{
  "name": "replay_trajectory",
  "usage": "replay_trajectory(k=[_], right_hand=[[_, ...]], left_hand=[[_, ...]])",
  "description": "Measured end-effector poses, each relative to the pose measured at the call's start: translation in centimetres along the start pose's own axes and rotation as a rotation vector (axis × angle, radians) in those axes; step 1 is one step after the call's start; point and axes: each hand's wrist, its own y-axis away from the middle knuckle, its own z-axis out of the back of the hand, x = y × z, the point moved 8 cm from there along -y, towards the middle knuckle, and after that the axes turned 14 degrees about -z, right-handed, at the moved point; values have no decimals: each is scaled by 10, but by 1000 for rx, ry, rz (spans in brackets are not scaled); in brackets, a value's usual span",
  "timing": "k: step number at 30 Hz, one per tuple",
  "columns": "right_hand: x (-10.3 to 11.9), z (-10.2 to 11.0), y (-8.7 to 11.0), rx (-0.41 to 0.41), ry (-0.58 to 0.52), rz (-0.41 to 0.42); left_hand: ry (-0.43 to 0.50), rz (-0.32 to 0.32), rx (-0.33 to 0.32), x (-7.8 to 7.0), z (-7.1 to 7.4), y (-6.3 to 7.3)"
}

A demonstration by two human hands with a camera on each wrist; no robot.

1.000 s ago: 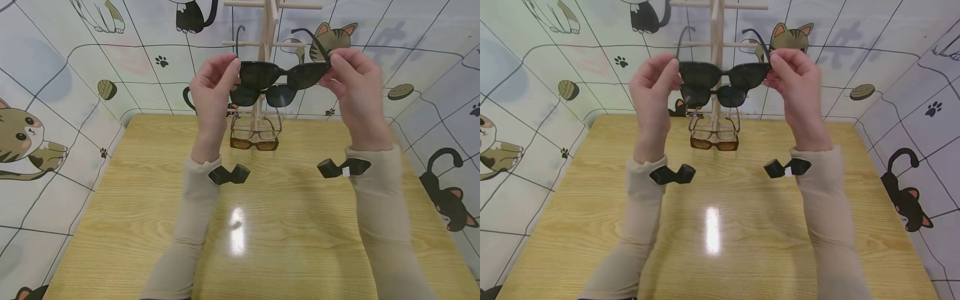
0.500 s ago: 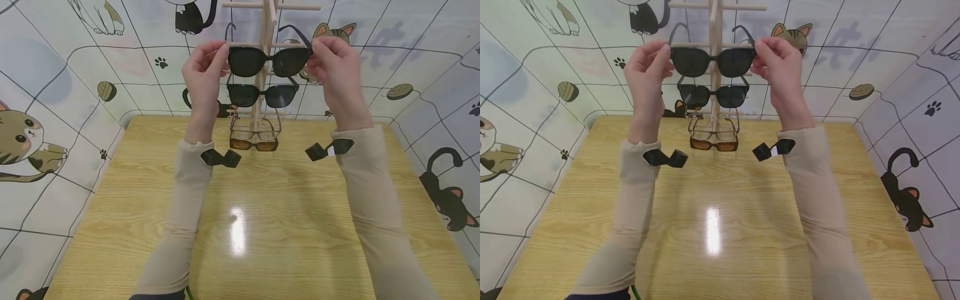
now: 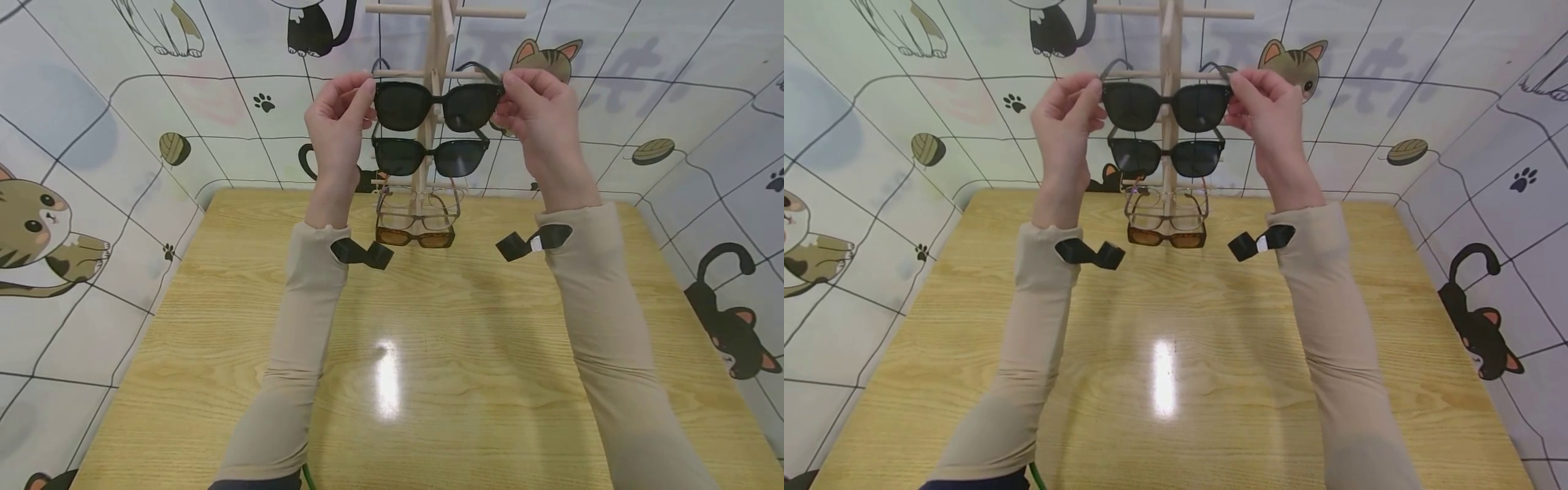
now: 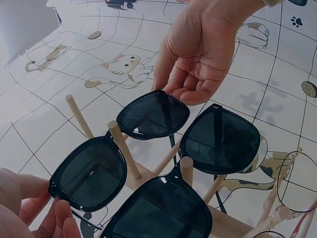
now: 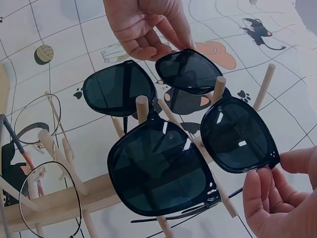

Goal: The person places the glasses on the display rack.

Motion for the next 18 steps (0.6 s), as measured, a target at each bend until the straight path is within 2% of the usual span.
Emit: replay_trajectory(k=[11,18], right_hand=[[1,1,-1,23,-10,10],[1,11,4,-31,26,-11]], left_hand=[[-35,-4,33,-1,0,-1],[-93,8,68,1,6,-1]])
